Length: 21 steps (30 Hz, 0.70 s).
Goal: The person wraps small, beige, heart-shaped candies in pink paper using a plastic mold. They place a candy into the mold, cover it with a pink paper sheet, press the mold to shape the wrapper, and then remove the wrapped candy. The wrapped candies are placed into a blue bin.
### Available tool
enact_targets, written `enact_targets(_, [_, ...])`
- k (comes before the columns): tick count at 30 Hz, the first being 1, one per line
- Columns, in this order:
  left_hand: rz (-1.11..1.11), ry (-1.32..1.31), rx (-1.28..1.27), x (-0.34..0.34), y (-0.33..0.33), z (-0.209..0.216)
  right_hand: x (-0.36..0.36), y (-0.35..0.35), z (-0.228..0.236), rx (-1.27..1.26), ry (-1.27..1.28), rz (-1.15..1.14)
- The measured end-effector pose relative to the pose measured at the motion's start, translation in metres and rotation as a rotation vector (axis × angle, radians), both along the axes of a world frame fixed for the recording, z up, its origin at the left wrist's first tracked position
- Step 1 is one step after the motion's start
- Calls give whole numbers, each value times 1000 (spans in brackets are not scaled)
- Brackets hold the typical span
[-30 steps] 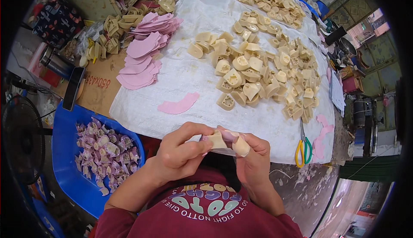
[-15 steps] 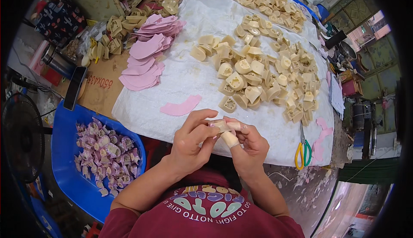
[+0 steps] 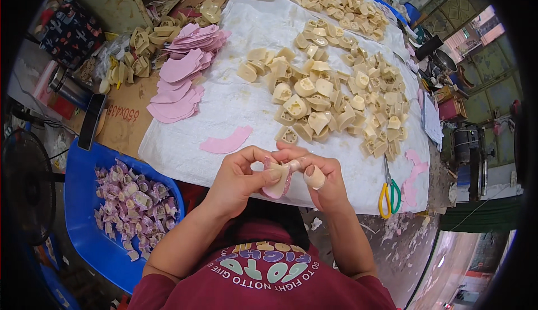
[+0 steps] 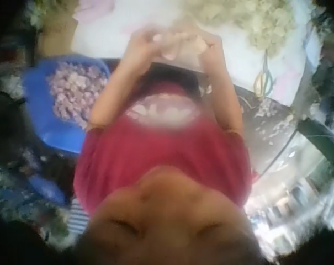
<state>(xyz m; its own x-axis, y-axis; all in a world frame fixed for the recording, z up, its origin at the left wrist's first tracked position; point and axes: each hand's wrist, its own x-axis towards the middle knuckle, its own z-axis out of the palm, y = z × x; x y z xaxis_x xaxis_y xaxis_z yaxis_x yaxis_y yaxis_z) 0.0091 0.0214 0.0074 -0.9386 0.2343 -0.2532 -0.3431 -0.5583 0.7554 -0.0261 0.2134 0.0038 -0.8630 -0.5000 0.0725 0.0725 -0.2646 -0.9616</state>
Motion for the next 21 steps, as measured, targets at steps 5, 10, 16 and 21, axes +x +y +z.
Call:
enact_targets(5, [-25, -86, -32, 4, 1, 0, 13, -10, 3, 208, 72, -166])
enact_targets(10, [100, 111, -266, 6, 5, -10, 9, -21, 4, 470, 528, -278])
enact_targets(16, [97, 281, -419, 4, 2, -12, 10, -19, 6, 549, 525, -226])
enact_targets(21, [239, 847, -1115, 4, 0, -12, 5, -15, 3, 477, 442, -217])
